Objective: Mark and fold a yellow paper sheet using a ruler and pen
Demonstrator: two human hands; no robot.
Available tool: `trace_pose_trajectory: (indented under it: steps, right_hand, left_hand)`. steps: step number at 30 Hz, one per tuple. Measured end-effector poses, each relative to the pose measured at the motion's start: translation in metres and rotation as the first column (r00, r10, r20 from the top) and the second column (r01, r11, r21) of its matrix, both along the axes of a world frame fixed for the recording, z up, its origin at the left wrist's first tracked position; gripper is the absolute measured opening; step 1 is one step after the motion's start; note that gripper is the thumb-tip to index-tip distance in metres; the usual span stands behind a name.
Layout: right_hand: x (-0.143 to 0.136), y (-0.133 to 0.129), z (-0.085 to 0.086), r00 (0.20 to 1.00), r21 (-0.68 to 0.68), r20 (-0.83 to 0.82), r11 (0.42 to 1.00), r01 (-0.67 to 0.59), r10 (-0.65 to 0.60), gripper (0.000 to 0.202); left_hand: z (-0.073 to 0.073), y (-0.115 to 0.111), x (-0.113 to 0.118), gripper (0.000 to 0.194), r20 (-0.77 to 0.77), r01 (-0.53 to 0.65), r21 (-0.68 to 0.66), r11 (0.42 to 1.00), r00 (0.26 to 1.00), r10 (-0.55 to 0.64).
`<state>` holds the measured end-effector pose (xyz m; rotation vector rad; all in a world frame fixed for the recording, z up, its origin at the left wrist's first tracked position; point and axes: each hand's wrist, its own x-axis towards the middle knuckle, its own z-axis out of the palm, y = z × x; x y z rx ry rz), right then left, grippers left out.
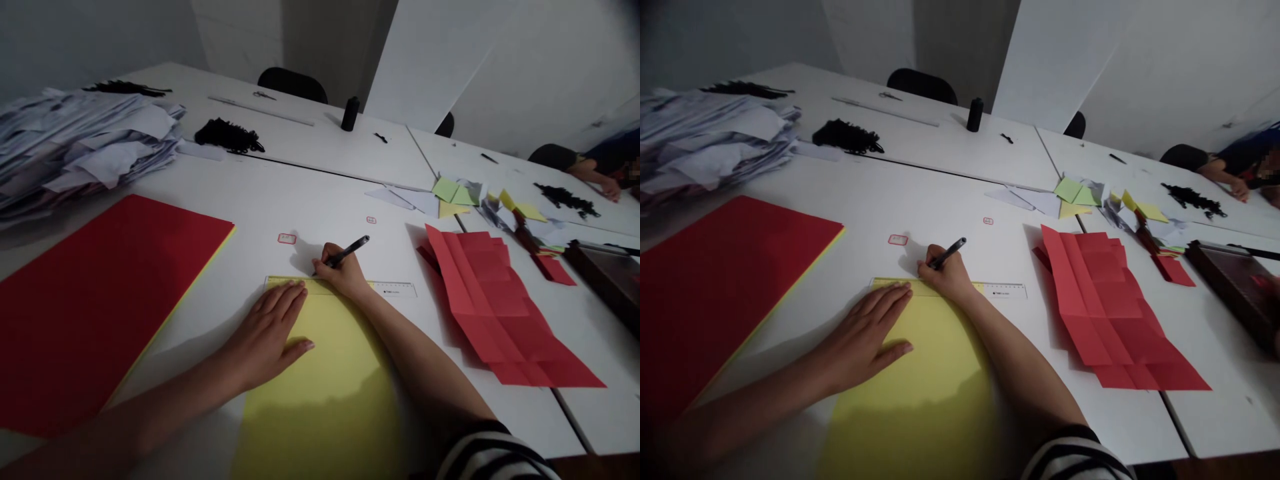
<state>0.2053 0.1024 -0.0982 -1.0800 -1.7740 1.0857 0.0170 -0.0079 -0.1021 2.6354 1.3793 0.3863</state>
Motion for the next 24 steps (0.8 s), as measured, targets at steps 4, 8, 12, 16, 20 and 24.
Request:
trace_pose_trajectory:
  steps: [4, 8, 12, 16, 20, 24]
  right_hand:
    - [-0.0001, 0.0007, -0.0024, 1.000, 0.040, -0.009, 0.999, 0.024, -0.024, 0.024]
    - [0.0000, 0.0010, -0.0027, 1.000, 0.041, 0.016, 0.999, 0.024, -0.025, 0.025]
    - [-0.0001, 0.0011, -0.0027, 1.000, 0.032, 0.010, 0.999, 0.015, -0.015, 0.026]
    - [-0.0003, 0.0013, -0.0037, 1.000, 0.042, 0.024, 0.999, 0.019, -0.020, 0.026]
    - [-0.0002, 0.0011, -0.0041, 0.999, 0.041, 0.040, 0.999, 0.012, -0.014, 0.026]
    - [-0.0001, 0.0005, -0.0032, 0.999, 0.039, 0.034, 0.999, 0.001, -0.002, 0.025]
  left_hand:
    - [-0.0001, 0.0001, 0.0002, 0.071, -0.026, -0.005, -0.007, 1.000, 1.000, 0.004]
    - [0.0002, -0.0003, -0.0004, 0.071, -0.005, 0.001, -0.030, 1.000, 1.000, -0.001]
    - [0.0012, -0.0001, -0.0002, 0.071, -0.003, 0.001, -0.036, 0.999, 1.000, -0.001]
    - [0.0013, -0.0001, 0.0000, 0.072, 0.017, -0.001, -0.036, 0.999, 1.000, 0.002]
    - [-0.0002, -0.0001, -0.0005, 0.072, 0.026, 0.001, -0.029, 1.000, 1.000, 0.000]
    - [-0.0013, 0.0004, -0.0003, 0.072, 0.003, 0.000, -0.020, 1.000, 1.000, 0.000]
